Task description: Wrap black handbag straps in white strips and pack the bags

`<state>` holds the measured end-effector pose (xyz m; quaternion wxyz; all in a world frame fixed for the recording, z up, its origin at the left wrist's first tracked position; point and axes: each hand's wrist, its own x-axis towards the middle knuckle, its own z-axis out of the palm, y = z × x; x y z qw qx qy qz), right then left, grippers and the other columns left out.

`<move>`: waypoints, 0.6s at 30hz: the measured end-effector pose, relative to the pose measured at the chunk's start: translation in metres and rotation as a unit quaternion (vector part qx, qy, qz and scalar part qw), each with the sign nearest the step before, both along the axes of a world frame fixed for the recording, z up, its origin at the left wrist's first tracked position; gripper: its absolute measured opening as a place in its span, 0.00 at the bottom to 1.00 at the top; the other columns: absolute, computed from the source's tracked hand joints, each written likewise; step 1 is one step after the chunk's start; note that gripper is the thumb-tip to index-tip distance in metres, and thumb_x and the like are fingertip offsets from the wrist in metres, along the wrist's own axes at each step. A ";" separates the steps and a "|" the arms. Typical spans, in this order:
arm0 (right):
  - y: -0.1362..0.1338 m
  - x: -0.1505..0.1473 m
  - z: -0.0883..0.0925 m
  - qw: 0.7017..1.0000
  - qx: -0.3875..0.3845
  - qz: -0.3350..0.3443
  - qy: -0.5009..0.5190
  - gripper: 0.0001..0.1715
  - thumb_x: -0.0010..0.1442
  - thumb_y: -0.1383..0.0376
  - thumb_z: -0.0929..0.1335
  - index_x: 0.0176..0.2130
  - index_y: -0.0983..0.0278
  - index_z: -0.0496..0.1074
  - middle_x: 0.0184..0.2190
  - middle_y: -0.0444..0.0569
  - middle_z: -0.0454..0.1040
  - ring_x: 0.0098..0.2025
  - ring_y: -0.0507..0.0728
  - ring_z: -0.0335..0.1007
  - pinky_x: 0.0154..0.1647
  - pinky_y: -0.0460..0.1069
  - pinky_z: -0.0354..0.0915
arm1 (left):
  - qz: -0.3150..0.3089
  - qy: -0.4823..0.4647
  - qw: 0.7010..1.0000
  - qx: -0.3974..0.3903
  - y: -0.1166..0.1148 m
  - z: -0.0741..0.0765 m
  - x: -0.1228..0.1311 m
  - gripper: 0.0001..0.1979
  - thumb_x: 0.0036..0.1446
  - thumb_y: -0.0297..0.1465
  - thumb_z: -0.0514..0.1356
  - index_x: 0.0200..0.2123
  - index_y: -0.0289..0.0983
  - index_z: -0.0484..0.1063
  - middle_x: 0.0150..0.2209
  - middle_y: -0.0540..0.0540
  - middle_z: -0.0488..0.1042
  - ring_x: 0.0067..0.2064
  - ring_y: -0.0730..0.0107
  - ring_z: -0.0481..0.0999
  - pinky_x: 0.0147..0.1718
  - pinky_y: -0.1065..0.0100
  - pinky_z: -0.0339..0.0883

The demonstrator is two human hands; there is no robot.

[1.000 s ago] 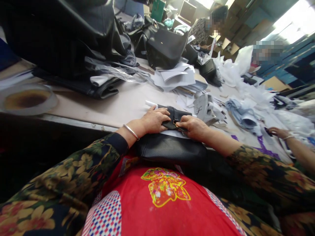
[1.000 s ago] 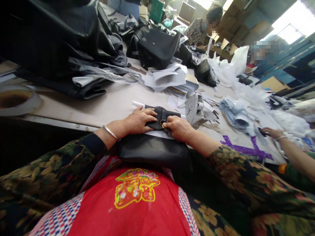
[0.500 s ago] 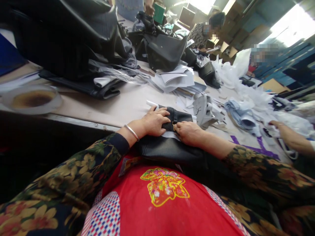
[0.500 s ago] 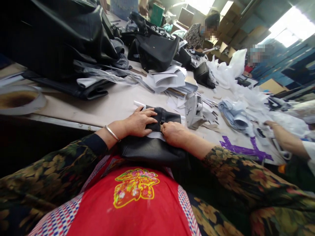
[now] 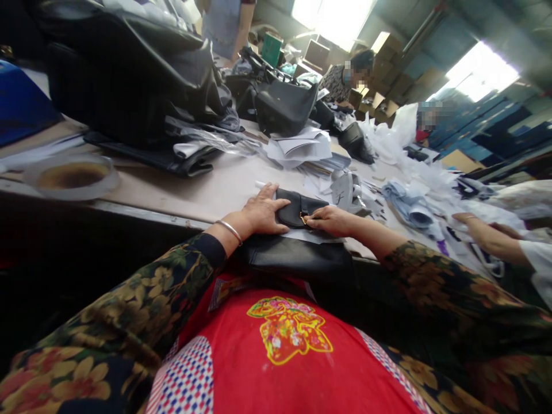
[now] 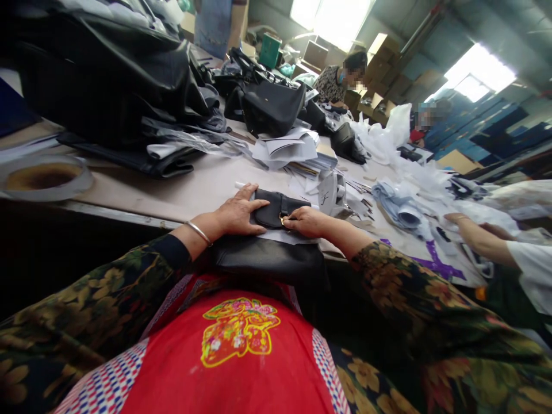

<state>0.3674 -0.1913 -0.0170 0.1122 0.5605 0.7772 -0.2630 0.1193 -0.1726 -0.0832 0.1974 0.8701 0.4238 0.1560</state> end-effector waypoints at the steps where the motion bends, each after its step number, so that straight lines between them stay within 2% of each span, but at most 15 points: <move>1: 0.001 0.002 0.000 1.000 -0.014 -0.026 0.009 0.28 0.65 0.48 0.64 0.43 0.67 0.81 0.35 0.50 0.79 0.35 0.56 0.72 0.35 0.47 0.66 | 0.000 -0.003 1.000 -0.001 0.001 -0.001 0.000 0.44 0.45 0.51 0.69 0.65 0.46 0.66 0.74 0.38 0.44 0.73 0.39 0.42 0.67 0.45 0.49; 4: 0.002 0.004 0.000 0.998 -0.034 -0.054 0.013 0.32 0.64 0.44 0.64 0.41 0.67 0.81 0.29 0.48 0.77 0.29 0.54 0.69 0.30 0.47 0.63 | -0.002 -0.003 1.000 -0.004 0.002 -0.003 -0.001 0.44 0.45 0.52 0.69 0.65 0.47 0.65 0.74 0.39 0.44 0.73 0.39 0.42 0.67 0.44 0.48; 7: 0.002 0.002 0.001 0.999 -0.027 -0.034 -0.012 0.30 0.65 0.46 0.64 0.43 0.67 0.81 0.30 0.48 0.78 0.31 0.54 0.70 0.32 0.47 0.64 | -0.001 0.001 1.000 -0.007 0.002 -0.003 -0.001 0.45 0.45 0.53 0.69 0.65 0.47 0.65 0.74 0.39 0.44 0.73 0.39 0.42 0.67 0.45 0.49; 10: -0.001 -0.003 0.005 0.997 0.002 0.048 -0.062 0.25 0.67 0.51 0.63 0.42 0.66 0.81 0.35 0.51 0.80 0.36 0.56 0.73 0.38 0.47 0.65 | 0.003 0.002 1.000 -0.003 0.001 -0.002 -0.002 0.46 0.45 0.53 0.69 0.66 0.46 0.64 0.74 0.38 0.44 0.73 0.41 0.43 0.67 0.47 0.50; 14: -0.013 -0.012 0.013 0.971 0.050 0.180 -0.150 0.22 0.69 0.56 0.61 0.47 0.63 0.79 0.41 0.53 0.79 0.40 0.57 0.75 0.42 0.48 0.64 | 0.016 0.003 1.000 0.004 -0.002 0.000 -0.002 0.49 0.43 0.52 0.70 0.67 0.44 0.62 0.74 0.35 0.42 0.73 0.39 0.42 0.66 0.45 0.51; 18: -0.025 -0.019 0.015 0.947 0.082 0.228 -0.213 0.20 0.69 0.57 0.62 0.52 0.63 0.75 0.41 0.54 0.79 0.40 0.58 0.76 0.38 0.48 0.63 | 0.030 -0.004 1.000 0.007 -0.003 -0.002 -0.002 0.51 0.42 0.50 0.71 0.68 0.44 0.60 0.74 0.35 0.39 0.73 0.36 0.39 0.66 0.43 0.50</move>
